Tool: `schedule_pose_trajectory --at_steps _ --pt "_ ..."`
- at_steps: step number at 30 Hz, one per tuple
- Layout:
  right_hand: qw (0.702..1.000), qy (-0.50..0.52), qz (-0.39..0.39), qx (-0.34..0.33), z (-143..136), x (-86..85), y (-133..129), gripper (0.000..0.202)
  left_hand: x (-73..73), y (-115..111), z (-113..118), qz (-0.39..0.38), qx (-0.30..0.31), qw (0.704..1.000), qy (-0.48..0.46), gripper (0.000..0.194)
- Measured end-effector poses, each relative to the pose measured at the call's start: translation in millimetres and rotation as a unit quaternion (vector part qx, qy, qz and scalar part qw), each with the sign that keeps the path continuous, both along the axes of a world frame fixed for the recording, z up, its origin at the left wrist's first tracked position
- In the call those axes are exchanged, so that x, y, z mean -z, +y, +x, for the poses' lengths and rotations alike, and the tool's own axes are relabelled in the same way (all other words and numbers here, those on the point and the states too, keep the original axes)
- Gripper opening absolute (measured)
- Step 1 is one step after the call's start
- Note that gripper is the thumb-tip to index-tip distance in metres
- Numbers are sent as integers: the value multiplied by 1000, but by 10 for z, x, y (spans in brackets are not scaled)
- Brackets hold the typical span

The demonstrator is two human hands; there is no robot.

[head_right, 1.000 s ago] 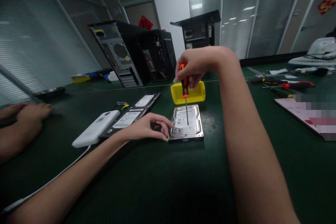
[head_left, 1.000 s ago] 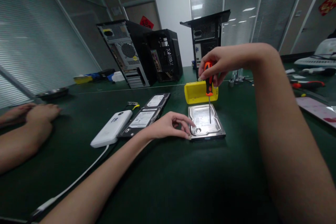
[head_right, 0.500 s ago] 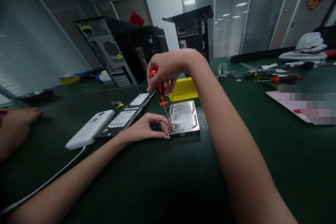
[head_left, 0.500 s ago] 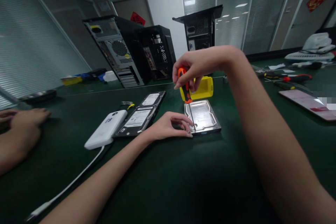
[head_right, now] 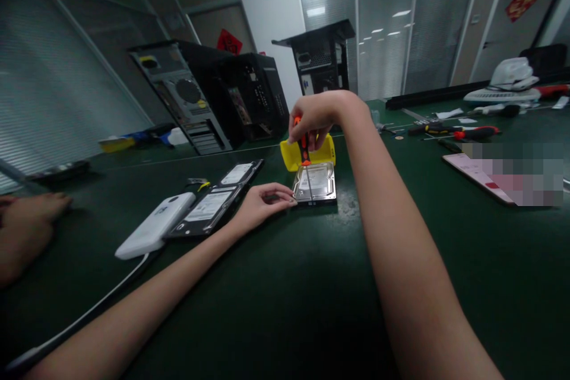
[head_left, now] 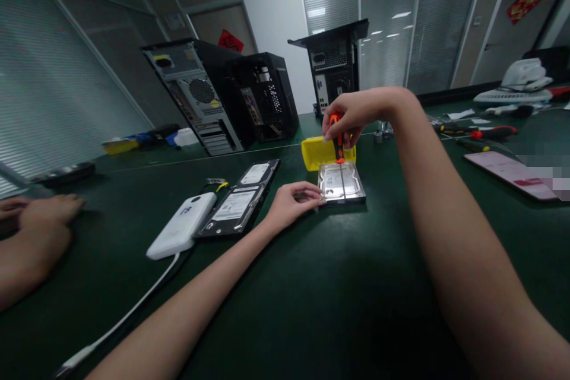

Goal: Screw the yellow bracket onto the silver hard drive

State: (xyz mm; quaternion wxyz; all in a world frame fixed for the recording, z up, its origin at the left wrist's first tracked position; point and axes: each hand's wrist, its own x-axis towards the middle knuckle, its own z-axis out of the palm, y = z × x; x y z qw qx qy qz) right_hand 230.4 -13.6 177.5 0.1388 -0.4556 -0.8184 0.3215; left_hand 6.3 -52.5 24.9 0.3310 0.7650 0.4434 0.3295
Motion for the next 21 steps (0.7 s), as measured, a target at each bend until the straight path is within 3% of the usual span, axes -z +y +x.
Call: schedule_pose_trajectory --at_steps 4,13,21 --pt "1000 21 13 19 -54 20 26 21 28 -3 -1 -12 6 1000 -13 36" --pt "991 58 117 -29 -290 -10 -32 22 14 18 -33 -26 -21 999 4 40" --pt "992 40 104 -55 -367 33 24 23 26 29 -34 -42 -36 998 -5 45"
